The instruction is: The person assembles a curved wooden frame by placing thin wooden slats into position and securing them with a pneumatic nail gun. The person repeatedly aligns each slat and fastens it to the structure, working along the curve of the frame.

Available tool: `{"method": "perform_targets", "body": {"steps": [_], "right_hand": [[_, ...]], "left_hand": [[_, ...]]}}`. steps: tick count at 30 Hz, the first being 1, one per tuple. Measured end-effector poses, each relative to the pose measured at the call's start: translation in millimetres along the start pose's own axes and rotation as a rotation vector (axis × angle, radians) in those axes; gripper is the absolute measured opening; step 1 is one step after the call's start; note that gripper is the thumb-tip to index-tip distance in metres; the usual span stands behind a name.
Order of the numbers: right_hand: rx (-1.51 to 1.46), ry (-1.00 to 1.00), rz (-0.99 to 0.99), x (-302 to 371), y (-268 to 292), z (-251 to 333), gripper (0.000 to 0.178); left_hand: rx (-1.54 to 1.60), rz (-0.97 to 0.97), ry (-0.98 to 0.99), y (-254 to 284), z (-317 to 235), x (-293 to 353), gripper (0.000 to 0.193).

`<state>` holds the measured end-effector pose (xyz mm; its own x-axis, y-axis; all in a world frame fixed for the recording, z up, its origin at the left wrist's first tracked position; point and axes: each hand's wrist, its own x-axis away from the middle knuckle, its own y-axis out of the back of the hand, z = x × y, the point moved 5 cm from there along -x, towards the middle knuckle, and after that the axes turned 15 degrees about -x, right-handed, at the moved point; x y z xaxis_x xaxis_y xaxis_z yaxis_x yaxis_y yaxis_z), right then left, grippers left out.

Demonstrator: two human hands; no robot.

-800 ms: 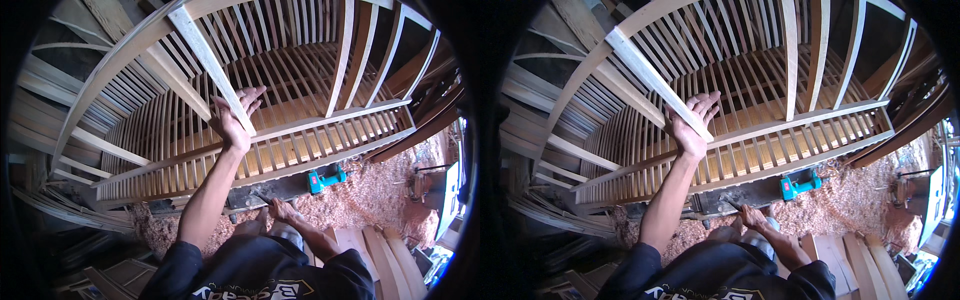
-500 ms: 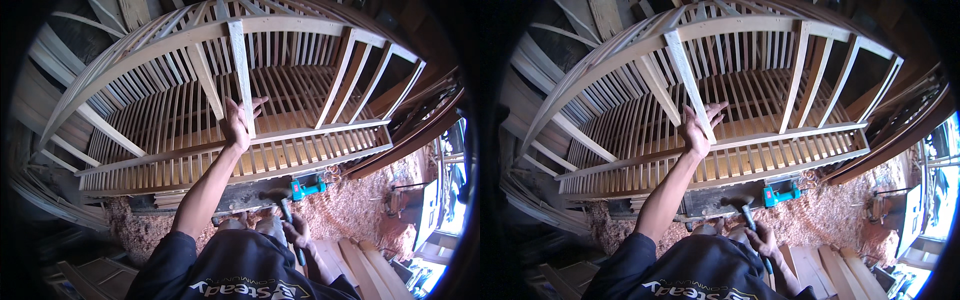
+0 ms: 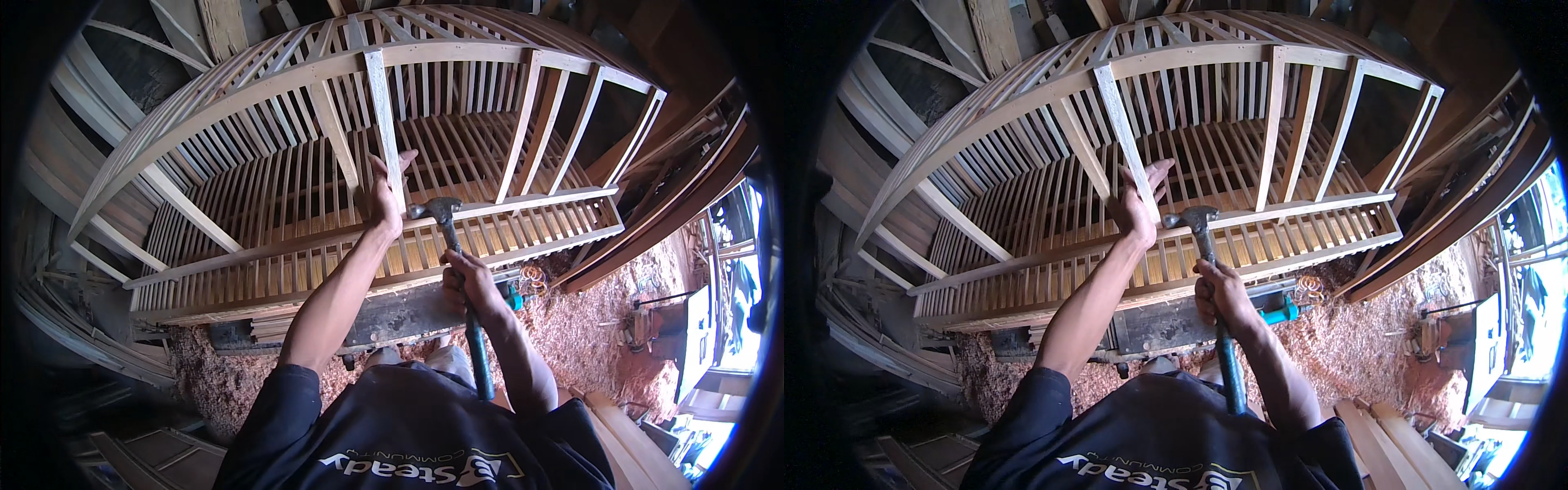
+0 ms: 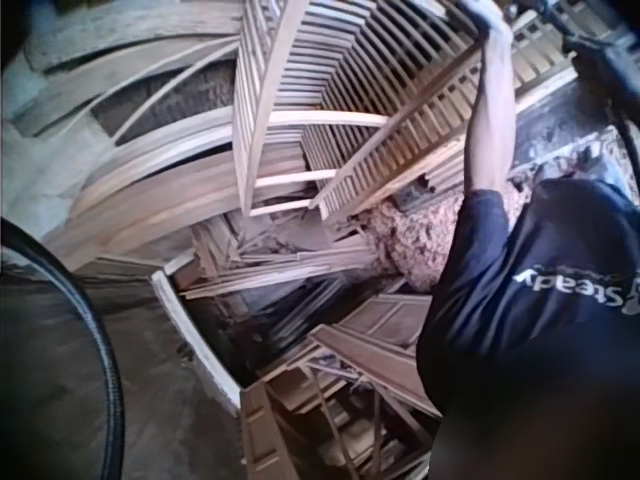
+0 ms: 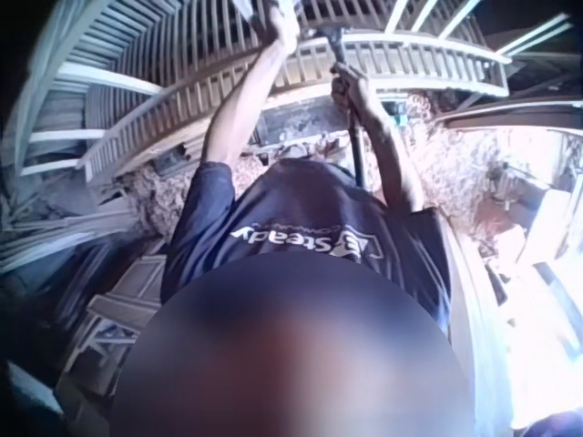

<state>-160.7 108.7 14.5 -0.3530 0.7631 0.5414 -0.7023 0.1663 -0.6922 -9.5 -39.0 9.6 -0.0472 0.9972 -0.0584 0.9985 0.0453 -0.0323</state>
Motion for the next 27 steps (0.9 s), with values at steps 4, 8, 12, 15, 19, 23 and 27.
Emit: {"method": "perform_targets", "body": {"steps": [4,8,12,15,19,23,27], "right_hand": [[-0.013,0.071,-0.158,-3.5,7.8,13.3,0.021],[-0.007,-0.016,-0.023,-8.3,-0.7,3.1,0.023],[-0.108,0.111,-0.143,-8.5,1.4,3.6,0.022],[-0.037,-0.007,-0.059,-7.3,-8.0,-8.8,0.024],[-0.082,0.110,-0.212,-2.7,-1.2,-1.8,0.022],[-0.051,0.017,-0.089,-3.3,-10.8,-9.4,0.022],[-0.071,0.033,-0.092,-6.5,-5.8,-0.9,0.022]], "left_hand": [[-0.026,0.003,-0.018,1.8,-0.7,-2.5,0.082],[0.002,-0.002,-0.009,1.1,2.2,-4.3,0.085],[-0.001,-0.020,-0.046,2.0,4.2,-3.3,0.084],[0.000,-0.032,-0.042,2.2,6.0,-3.6,0.082],[-0.021,-0.053,-0.027,2.0,5.1,-5.1,0.079],[0.005,-0.104,0.013,1.1,3.5,-5.2,0.072],[0.033,-0.131,0.052,0.3,2.0,-2.0,0.070]]}}
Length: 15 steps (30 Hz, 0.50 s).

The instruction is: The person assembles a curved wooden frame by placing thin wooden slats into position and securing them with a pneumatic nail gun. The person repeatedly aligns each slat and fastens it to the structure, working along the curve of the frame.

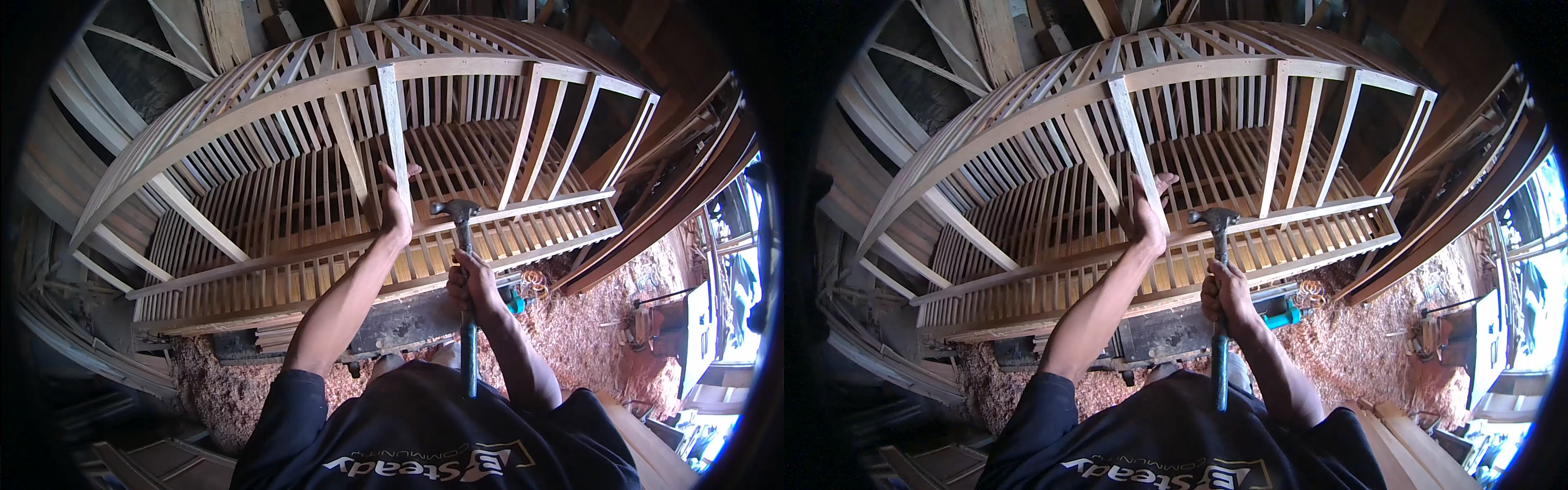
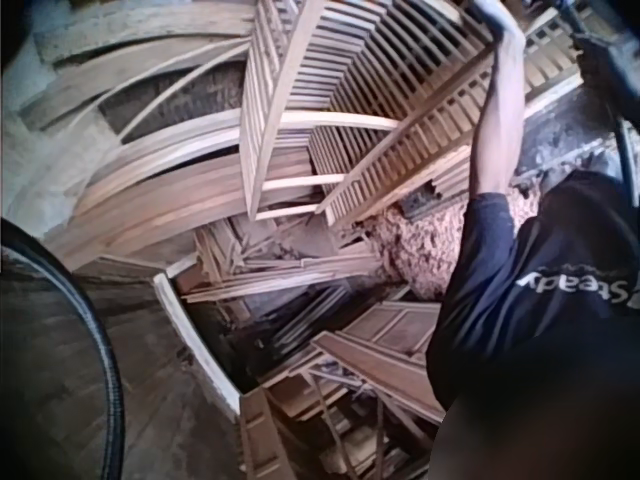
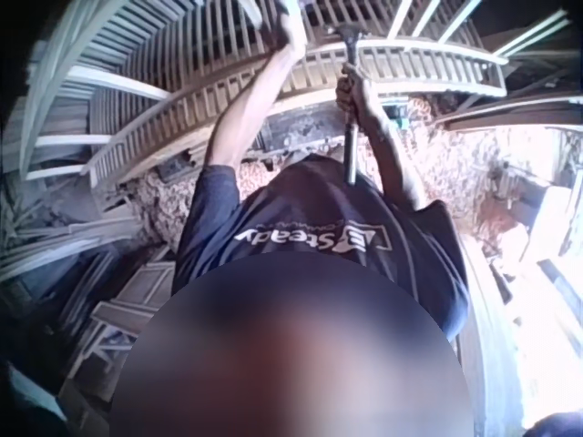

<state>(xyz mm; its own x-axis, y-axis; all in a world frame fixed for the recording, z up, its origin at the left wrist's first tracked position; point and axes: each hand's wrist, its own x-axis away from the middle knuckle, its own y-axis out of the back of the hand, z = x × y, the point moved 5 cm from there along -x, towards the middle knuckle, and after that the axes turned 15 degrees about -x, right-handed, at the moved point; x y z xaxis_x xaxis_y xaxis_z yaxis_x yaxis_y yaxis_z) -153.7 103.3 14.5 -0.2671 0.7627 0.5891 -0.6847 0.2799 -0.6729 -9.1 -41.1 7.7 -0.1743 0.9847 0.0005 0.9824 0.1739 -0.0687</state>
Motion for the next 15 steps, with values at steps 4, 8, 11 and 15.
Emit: {"method": "perform_targets", "body": {"steps": [4,8,11,15], "right_hand": [[0.050,-0.032,-0.036,-3.4,2.4,-2.1,0.022],[0.080,-0.011,0.024,-1.9,-3.9,-6.1,0.022],[-0.011,-0.039,-0.009,0.8,2.6,-0.2,0.020],[0.089,0.251,-0.139,32.4,33.8,5.2,0.019]], "left_hand": [[0.029,0.006,0.004,-1.0,-2.8,0.8,0.065],[0.056,-0.025,-0.018,0.5,-1.2,-0.5,0.051],[0.151,-0.002,-0.053,0.7,3.4,0.1,0.033],[0.174,-0.037,-0.003,9.8,5.6,2.1,0.035]]}}
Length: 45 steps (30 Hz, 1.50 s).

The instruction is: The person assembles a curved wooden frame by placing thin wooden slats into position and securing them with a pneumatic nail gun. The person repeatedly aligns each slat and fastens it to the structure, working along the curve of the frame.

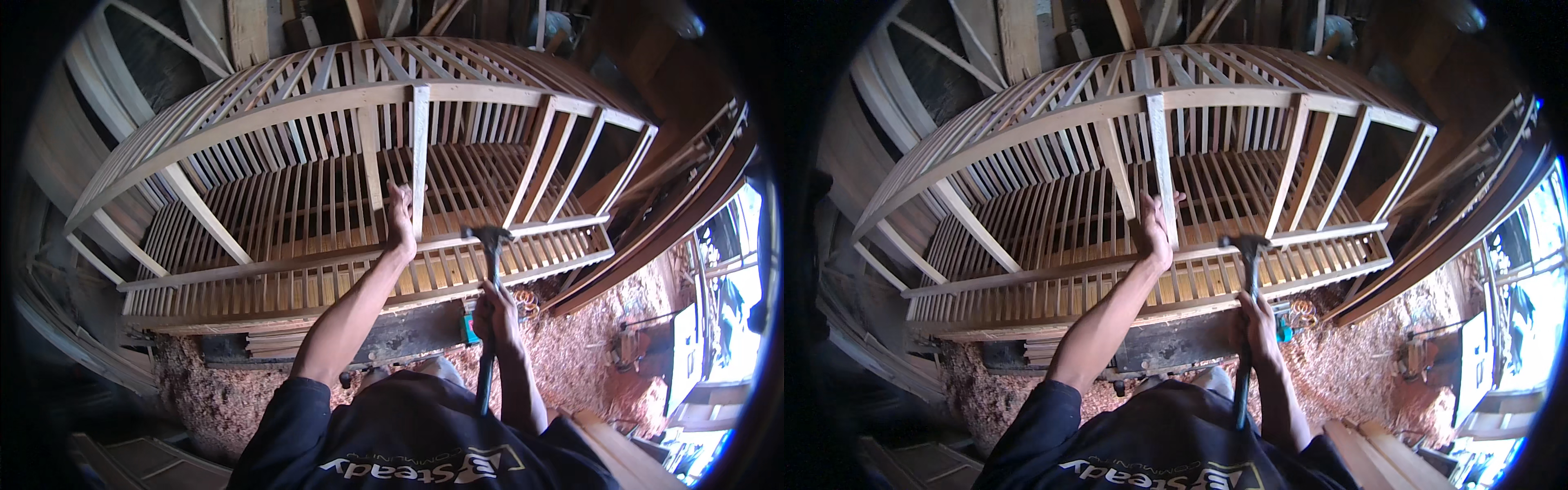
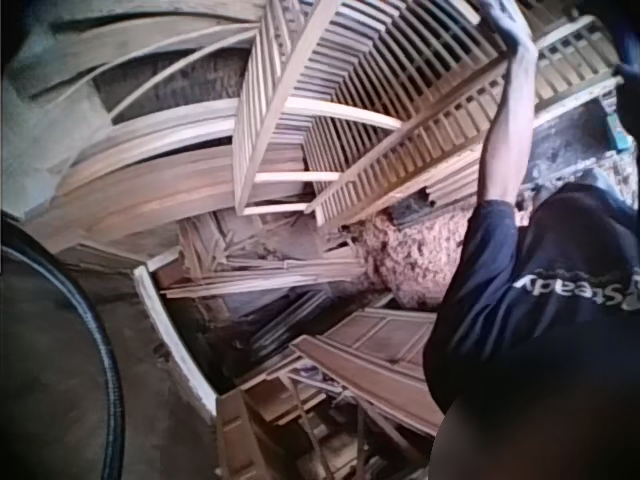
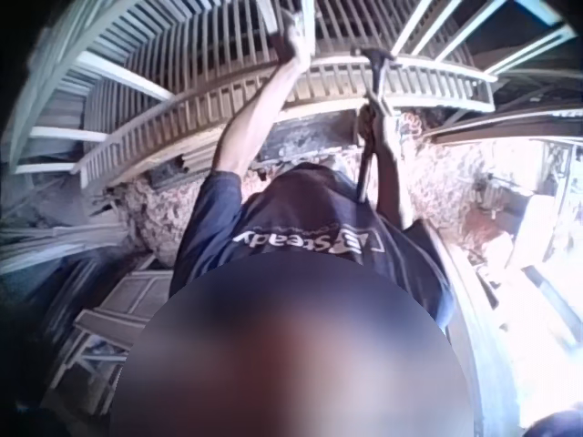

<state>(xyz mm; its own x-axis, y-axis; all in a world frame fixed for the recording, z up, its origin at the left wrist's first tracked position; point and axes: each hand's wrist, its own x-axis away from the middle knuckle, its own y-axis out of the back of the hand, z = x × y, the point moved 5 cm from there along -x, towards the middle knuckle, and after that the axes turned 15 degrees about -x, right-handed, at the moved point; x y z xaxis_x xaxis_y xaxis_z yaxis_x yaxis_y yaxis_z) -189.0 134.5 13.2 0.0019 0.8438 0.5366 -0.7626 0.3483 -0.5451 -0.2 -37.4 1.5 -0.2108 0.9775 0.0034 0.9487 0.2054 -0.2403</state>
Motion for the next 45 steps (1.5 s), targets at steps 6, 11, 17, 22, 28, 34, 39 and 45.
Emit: {"method": "perform_targets", "body": {"steps": [6,11,17,22,28,34,39,45], "right_hand": [[0.340,-0.065,0.070,76.6,78.8,-19.1,0.018],[1.289,0.096,0.434,60.0,111.8,-84.2,0.032],[1.698,-0.007,0.559,-52.1,133.4,-203.7,0.019],[1.733,0.054,0.843,-112.2,121.5,-258.7,0.022],[1.608,0.200,0.882,-145.7,126.6,-291.3,0.032],[1.338,0.602,0.856,-130.9,139.0,-251.9,0.028],[1.377,0.701,0.489,-109.7,207.5,-140.4,0.027],[1.716,0.684,0.341,-96.2,281.9,-87.4,0.050]], "left_hand": [[-0.427,0.208,-0.247,38.5,-26.8,83.3,0.057],[-0.743,-0.137,-0.549,124.4,-35.8,178.6,0.021],[-1.025,-0.166,-0.450,169.0,16.2,260.9,0.014],[-1.062,-0.093,-0.054,176.7,76.9,300.3,0.020],[-0.988,-0.269,0.487,186.0,138.5,386.6,0.024],[-0.896,-0.333,0.700,192.5,170.5,443.0,0.023],[-1.029,-0.162,0.596,194.9,189.0,402.7,0.024],[-0.868,0.013,0.683,195.7,233.0,358.0,0.020]]}}
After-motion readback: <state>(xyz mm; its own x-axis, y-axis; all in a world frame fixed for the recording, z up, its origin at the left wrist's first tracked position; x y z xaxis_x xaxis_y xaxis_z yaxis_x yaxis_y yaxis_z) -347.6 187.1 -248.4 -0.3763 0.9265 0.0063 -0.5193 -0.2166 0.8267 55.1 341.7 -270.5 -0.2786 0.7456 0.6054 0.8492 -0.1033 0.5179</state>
